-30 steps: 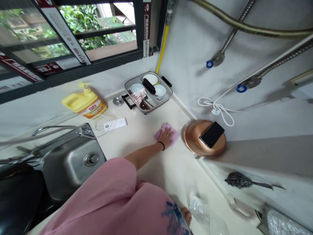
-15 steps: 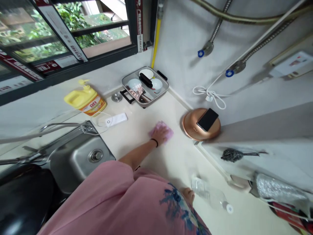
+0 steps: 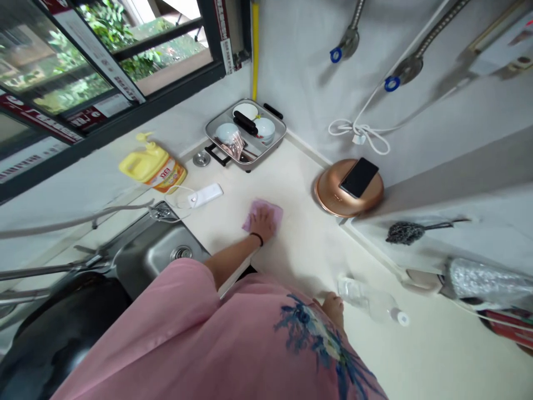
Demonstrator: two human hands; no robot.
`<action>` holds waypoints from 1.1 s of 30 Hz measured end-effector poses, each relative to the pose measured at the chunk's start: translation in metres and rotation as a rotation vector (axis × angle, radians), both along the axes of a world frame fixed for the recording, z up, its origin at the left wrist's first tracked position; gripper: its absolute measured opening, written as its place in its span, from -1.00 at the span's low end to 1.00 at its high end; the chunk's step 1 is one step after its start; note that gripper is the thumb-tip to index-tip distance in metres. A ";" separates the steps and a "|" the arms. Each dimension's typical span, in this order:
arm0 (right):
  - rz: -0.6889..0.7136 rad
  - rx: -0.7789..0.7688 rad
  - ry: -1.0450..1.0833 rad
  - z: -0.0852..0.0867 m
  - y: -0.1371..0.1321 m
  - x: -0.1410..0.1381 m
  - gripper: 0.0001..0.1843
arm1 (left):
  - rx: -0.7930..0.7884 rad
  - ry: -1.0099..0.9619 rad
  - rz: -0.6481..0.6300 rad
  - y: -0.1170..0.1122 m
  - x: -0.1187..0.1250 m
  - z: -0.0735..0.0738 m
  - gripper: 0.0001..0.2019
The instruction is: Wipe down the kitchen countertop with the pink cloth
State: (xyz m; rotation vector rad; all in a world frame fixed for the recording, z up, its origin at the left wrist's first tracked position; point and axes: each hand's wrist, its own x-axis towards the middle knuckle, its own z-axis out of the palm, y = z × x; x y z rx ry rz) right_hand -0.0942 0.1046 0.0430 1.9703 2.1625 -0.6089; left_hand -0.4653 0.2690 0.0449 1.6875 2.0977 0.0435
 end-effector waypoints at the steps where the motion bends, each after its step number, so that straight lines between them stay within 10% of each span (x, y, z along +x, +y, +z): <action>1: -0.021 -0.016 0.002 0.000 0.004 -0.003 -0.51 | -0.005 -0.028 -0.115 -0.016 0.023 -0.005 -0.32; 5: 0.009 -0.020 0.094 -0.003 0.029 -0.032 -0.32 | 0.074 -0.155 -0.558 -0.066 0.093 -0.020 -0.32; 8: 0.074 0.051 0.205 -0.007 0.049 -0.054 -0.13 | 0.095 -0.183 -0.668 -0.072 0.090 -0.020 -0.35; 17: 0.141 0.016 0.155 -0.020 0.050 -0.046 0.04 | -0.117 0.184 0.185 -0.051 -0.105 0.015 -0.37; 22: 0.147 0.018 0.175 -0.020 0.051 -0.047 0.04 | -0.137 0.279 0.381 -0.084 -0.144 0.030 -0.47; 28: 0.158 -0.001 0.203 -0.021 0.052 -0.044 0.00 | -0.179 0.288 0.391 -0.127 -0.089 0.013 -0.34; 33: 0.168 0.006 0.171 -0.023 0.052 -0.044 -0.02 | -0.146 0.071 0.036 -0.139 0.007 -0.010 -0.24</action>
